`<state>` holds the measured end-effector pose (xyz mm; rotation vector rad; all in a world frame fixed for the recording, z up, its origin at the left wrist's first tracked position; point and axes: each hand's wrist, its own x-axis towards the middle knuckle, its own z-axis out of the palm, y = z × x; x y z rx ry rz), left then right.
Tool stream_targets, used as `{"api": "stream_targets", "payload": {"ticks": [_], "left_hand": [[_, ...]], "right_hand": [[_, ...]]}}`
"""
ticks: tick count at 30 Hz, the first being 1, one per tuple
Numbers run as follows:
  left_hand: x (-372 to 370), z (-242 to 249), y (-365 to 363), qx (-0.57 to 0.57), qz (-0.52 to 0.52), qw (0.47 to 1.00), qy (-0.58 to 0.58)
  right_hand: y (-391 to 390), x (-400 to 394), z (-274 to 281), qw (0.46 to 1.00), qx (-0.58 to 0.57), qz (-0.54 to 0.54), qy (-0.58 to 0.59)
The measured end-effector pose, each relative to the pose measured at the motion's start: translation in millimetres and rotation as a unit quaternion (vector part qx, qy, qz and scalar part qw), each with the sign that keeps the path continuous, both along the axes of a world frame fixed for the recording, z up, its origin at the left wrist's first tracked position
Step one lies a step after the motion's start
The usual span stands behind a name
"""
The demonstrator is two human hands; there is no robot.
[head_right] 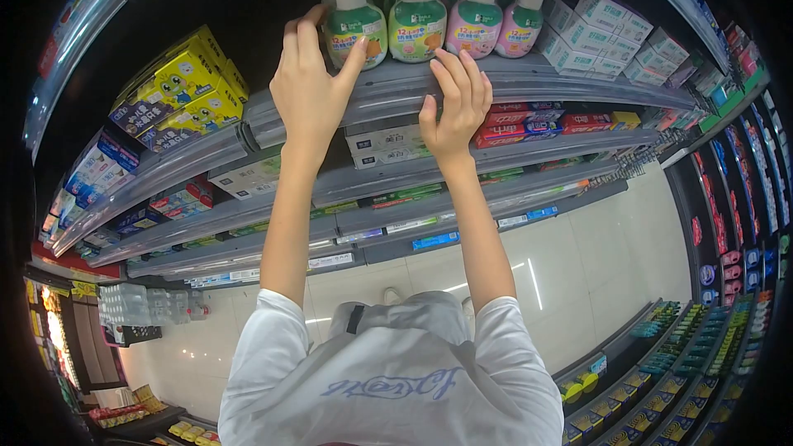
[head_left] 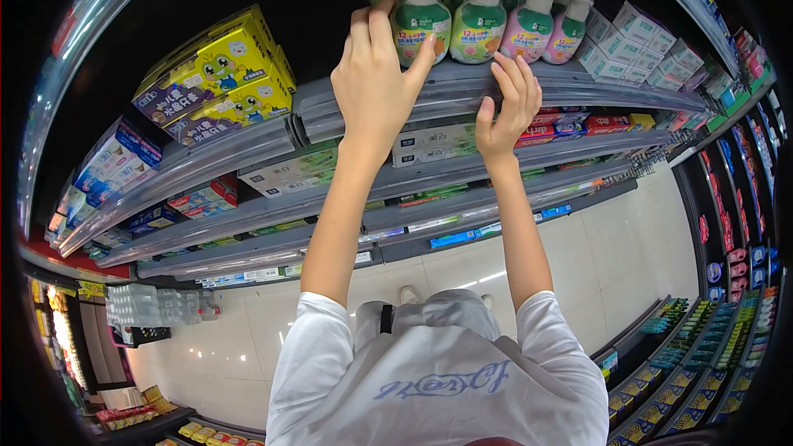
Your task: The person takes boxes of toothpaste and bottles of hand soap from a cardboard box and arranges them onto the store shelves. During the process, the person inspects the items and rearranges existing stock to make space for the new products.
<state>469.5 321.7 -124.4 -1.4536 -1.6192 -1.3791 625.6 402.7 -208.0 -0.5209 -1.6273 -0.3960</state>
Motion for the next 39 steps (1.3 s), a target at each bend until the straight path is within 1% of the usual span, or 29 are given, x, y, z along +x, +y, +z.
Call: {"api": "stream_targets", "payload": {"ticks": [4, 6, 10, 12, 13, 15, 19, 21, 39], "left_hand": [[-0.4, -0.2, 0.5, 0.000, 0.001, 1.000, 0.001], [-2.4, -0.8, 2.2, 0.015, 0.009, 0.999, 0.038], [-2.0, -1.2, 1.7, 0.000, 0.008, 1.000, 0.028], [-2.7, -2.0, 3.1, 0.016, 0.015, 0.999, 0.041], [-2.2, -1.9, 2.5, 0.015, 0.015, 0.999, 0.041], [-0.6, -1.2, 1.2, -0.003, 0.007, 1.000, 0.001], [-1.0, -1.9, 1.6, 0.004, 0.006, 1.000, 0.004], [0.3, -0.5, -0.1, -0.010, -0.006, 1.000, -0.014], [0.3, 0.0, -1.0, -0.008, -0.006, 1.000, -0.010]], "right_hand": [[-0.3, -0.2, 0.6, 1.000, 0.002, 0.002, 0.000], [1.7, -0.7, -0.7, 1.000, 0.003, 0.004, 0.007], [2.6, -1.0, -1.2, 1.000, 0.004, 0.008, 0.014], [2.6, -1.2, -1.5, 1.000, 0.003, 0.009, 0.015], [2.5, -1.4, -1.5, 1.000, 0.002, 0.011, 0.016], [2.5, -1.2, -1.3, 1.000, 0.002, 0.011, 0.015], [1.3, -1.0, -0.4, 1.000, 0.001, 0.012, 0.015], [1.8, -1.1, -0.8, 1.000, 0.002, 0.012, 0.015], [1.6, -1.5, -1.0, 1.000, -0.001, 0.010, 0.016]]}}
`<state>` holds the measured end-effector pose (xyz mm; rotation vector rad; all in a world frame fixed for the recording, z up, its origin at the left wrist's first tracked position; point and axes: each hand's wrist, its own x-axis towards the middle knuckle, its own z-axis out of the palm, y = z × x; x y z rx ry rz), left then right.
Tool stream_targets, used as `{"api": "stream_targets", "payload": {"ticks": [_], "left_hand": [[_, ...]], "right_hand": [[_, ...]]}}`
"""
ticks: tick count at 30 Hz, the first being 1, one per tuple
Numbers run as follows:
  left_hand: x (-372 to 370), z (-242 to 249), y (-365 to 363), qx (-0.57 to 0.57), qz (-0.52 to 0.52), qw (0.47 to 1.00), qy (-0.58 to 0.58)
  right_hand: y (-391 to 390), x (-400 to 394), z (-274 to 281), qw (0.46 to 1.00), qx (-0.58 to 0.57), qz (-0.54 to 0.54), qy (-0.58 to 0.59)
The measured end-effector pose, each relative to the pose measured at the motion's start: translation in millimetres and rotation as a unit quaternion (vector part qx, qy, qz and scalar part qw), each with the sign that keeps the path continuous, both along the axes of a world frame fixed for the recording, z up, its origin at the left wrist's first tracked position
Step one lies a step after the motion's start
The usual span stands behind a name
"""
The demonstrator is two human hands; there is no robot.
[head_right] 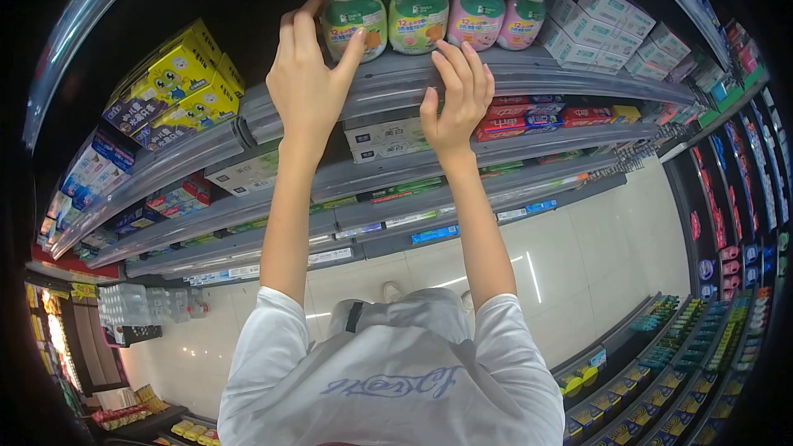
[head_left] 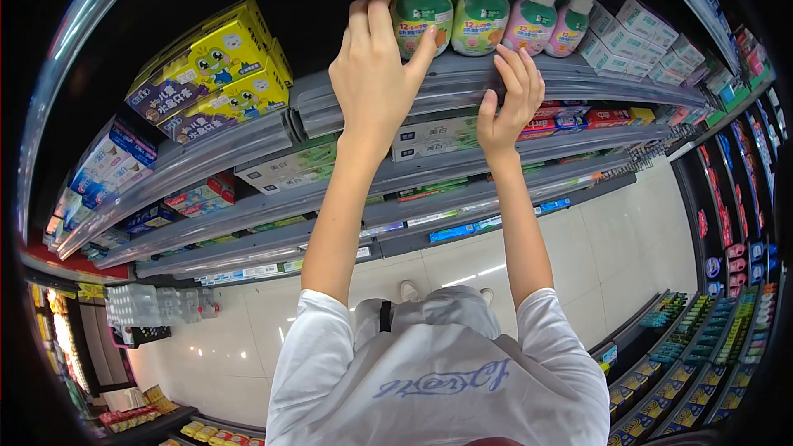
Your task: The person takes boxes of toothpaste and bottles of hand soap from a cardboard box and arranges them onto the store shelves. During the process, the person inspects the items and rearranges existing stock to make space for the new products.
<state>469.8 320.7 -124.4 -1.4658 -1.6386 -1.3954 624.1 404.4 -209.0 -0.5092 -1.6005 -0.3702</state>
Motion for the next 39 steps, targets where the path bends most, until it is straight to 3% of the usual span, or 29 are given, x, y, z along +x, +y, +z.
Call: {"api": "stream_targets", "payload": {"ticks": [26, 32, 39], "left_hand": [[-4, -2, 1, 0.019, 0.006, 0.998, 0.051], [1, 1, -4, -0.046, 0.034, 0.998, 0.005], [-1, -2, -1, 0.007, 0.016, 0.999, 0.036]], "right_hand": [[-7, -7, 6, 0.999, -0.004, -0.004, 0.044], [-20, 3, 25, 0.998, -0.054, -0.028, -0.001], [-20, 3, 36, 0.996, -0.074, -0.040, -0.023]]}}
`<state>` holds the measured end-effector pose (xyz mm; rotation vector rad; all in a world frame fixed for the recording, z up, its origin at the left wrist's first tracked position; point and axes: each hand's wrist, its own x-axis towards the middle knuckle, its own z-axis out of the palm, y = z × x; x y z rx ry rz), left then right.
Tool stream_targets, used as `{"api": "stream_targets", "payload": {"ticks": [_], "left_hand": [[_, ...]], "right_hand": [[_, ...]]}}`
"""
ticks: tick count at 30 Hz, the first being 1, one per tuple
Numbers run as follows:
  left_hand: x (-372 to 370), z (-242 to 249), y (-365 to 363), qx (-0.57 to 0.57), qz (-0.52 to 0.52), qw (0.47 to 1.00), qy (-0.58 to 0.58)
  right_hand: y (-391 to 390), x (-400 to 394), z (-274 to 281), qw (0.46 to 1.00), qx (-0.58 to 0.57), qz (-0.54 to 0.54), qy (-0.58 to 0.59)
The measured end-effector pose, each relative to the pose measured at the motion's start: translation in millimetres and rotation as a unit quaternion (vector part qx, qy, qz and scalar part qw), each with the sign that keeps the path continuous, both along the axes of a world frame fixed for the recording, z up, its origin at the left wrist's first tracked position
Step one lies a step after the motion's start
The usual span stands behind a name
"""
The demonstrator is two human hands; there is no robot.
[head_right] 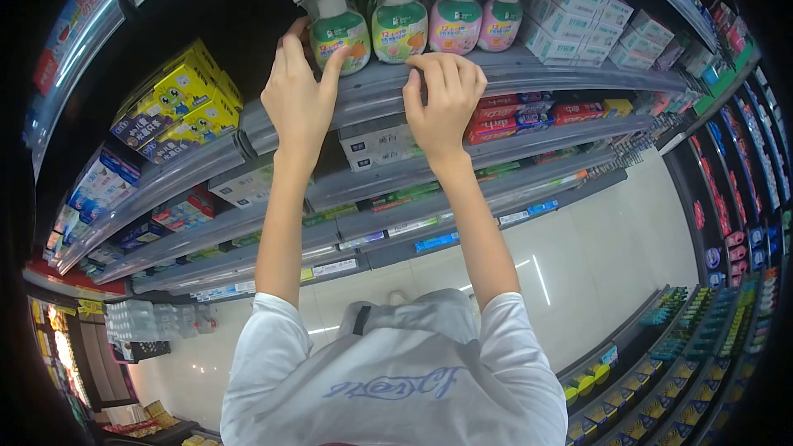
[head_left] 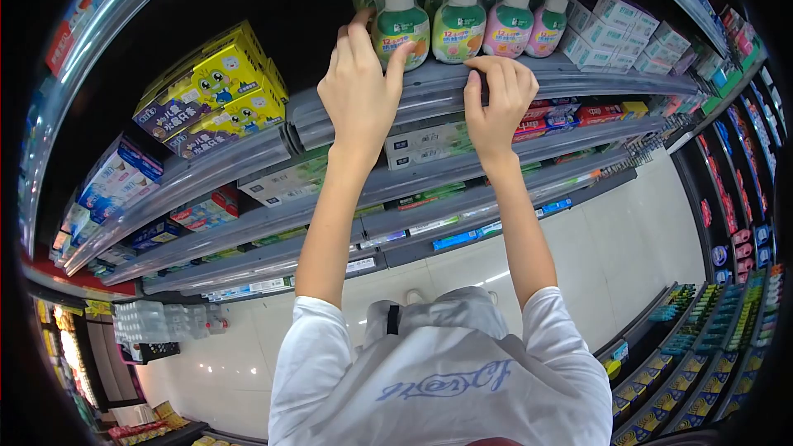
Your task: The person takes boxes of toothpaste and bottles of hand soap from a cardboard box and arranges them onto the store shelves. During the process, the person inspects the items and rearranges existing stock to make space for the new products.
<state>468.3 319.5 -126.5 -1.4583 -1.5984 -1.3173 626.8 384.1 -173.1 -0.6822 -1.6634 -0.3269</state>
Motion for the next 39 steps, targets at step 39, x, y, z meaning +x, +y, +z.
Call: {"api": "stream_targets", "payload": {"ticks": [39], "left_hand": [[18, 12, -1, 0.023, -0.045, 0.995, -0.083]], "right_hand": [[3, 23, 12, 0.992, -0.049, 0.077, -0.083]]}}
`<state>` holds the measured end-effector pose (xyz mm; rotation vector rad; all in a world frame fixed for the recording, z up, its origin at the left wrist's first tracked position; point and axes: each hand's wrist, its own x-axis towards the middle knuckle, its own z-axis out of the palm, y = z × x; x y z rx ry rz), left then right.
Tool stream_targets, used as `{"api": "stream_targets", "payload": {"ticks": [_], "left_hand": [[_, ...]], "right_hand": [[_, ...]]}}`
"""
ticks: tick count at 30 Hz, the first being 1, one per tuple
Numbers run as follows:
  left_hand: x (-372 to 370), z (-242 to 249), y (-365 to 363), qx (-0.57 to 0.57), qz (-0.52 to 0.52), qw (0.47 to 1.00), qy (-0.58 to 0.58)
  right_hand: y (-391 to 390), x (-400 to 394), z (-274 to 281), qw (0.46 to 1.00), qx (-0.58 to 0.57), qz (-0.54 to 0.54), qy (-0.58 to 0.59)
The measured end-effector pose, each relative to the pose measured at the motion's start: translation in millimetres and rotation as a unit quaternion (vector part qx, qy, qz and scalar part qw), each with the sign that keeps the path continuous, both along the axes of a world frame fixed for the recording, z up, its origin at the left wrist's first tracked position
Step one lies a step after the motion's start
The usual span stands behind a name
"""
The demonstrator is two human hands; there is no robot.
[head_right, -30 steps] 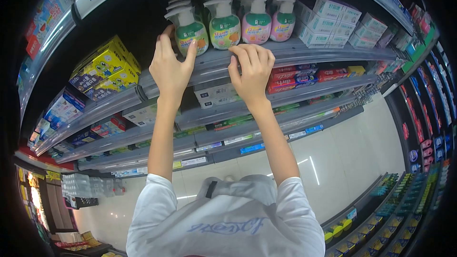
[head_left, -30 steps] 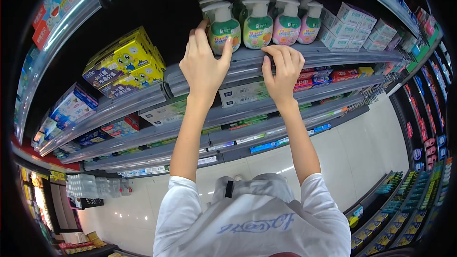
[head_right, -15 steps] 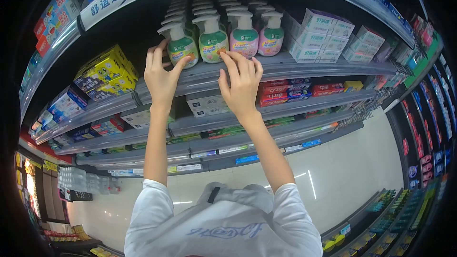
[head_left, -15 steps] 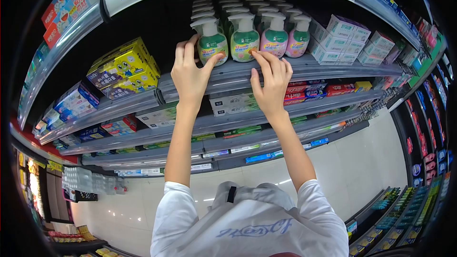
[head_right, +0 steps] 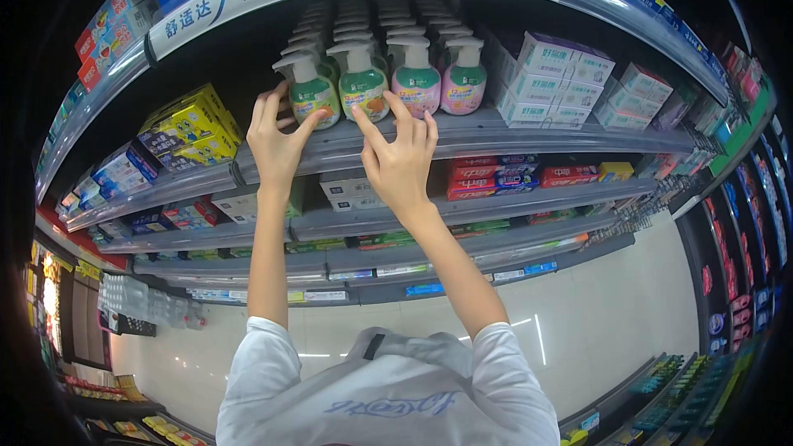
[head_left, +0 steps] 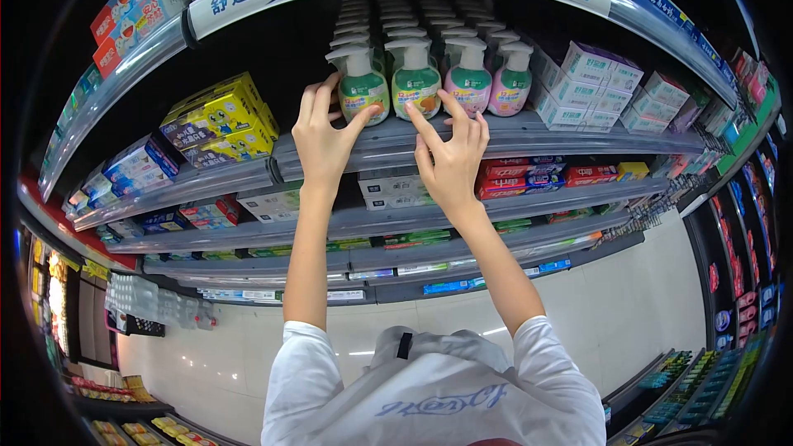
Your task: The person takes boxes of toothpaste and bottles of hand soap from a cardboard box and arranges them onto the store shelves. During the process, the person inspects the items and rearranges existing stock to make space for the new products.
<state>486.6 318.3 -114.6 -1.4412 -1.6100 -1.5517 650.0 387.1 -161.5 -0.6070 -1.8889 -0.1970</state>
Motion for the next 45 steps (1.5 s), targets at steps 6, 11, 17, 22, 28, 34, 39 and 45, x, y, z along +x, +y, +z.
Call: {"api": "stream_targets", "payload": {"ticks": [6, 11, 17, 22, 28, 34, 39, 45], "left_hand": [[1, 0, 1, 0.001, -0.001, 1.000, 0.001], [5, 2, -1, 0.011, -0.012, 1.000, -0.014], [7, 3, 0, 0.051, -0.002, 0.999, -0.007], [10, 1, 1, 0.061, -0.002, 0.998, -0.006], [12, 1, 1, 0.052, -0.006, 0.999, 0.008], [14, 0, 2, 0.040, -0.001, 0.999, 0.010], [11, -3, 4, 0.060, 0.014, 0.997, 0.051], [19, -11, -6, 0.159, 0.093, 0.960, 0.208]], "right_hand": [[2, 3, -1, 1.000, 0.000, 0.015, 0.001], [1, 9, 0, 0.999, -0.008, 0.044, 0.008], [8, 38, -10, 0.996, -0.002, 0.043, 0.078], [16, 60, -9, 0.996, -0.044, 0.015, 0.070], [17, 64, -9, 0.998, -0.060, 0.001, 0.032], [16, 69, -9, 0.997, -0.065, 0.011, 0.033], [8, 86, -20, 0.990, -0.033, 0.092, 0.099], [-9, 138, -82, 0.964, 0.049, 0.259, -0.043]]}}
